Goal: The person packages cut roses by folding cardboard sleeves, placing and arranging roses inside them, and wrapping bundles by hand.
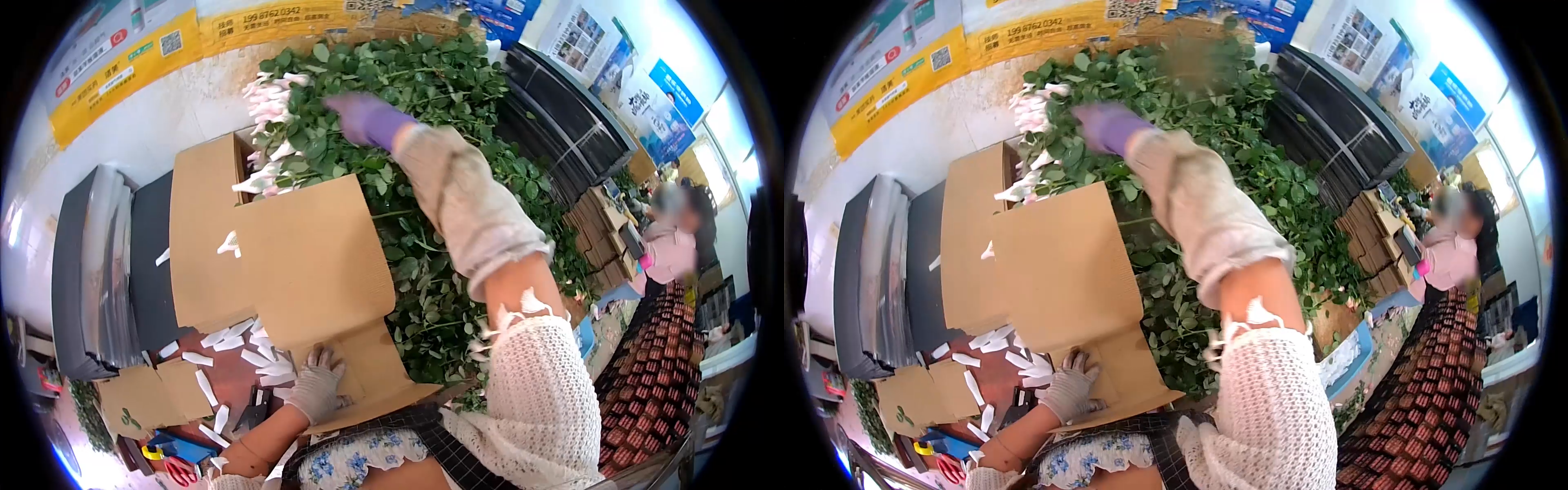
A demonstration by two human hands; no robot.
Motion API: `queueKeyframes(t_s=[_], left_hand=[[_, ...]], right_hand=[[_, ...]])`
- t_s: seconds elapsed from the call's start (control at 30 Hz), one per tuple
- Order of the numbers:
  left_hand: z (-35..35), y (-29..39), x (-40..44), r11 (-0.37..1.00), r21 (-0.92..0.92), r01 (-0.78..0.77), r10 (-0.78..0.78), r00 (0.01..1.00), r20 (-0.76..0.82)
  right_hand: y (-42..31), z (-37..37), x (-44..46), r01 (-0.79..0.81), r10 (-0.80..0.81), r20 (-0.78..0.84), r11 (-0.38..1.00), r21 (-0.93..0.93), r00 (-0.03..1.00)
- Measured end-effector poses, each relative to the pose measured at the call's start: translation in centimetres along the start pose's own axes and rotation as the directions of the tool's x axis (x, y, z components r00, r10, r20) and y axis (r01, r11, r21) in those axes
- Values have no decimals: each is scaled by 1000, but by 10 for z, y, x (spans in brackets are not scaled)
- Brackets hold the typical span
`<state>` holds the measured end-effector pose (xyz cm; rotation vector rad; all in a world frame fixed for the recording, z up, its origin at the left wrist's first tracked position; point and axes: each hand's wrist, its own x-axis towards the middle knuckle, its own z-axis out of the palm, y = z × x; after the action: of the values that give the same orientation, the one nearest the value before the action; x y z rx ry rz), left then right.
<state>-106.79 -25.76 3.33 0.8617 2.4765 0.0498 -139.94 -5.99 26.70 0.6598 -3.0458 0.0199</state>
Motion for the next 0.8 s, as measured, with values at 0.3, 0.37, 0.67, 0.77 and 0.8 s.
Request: queueKeyframes(t_s=[0.3, 0.37, 0.67, 0.77, 0.8], left_hand=[[-15, -1, 4, 1000, -10, -8, 9, 998, 62], [-15, -1, -1, 999, -25, -22, 23, 1000, 18], [-102, -16, -2, 973, -107, -206, 71, 700, -711], [-103, -28, 9, 919, -217, -330, 47, 637, -770], [-110, -28, 7, 832, -425, -356, -57, 707, -704]], right_hand=[[40, 103, -49, 227, -252, 8, 857, -462, 968], [51, 67, -55, 158, -228, -131, 902, -402, 965], [164, -75, -159, -410, 45, -621, 788, -460, 783], [172, -69, -195, -350, 14, -674, 863, -365, 738], [159, -72, -204, -314, 141, -553, 921, -231, 821]])
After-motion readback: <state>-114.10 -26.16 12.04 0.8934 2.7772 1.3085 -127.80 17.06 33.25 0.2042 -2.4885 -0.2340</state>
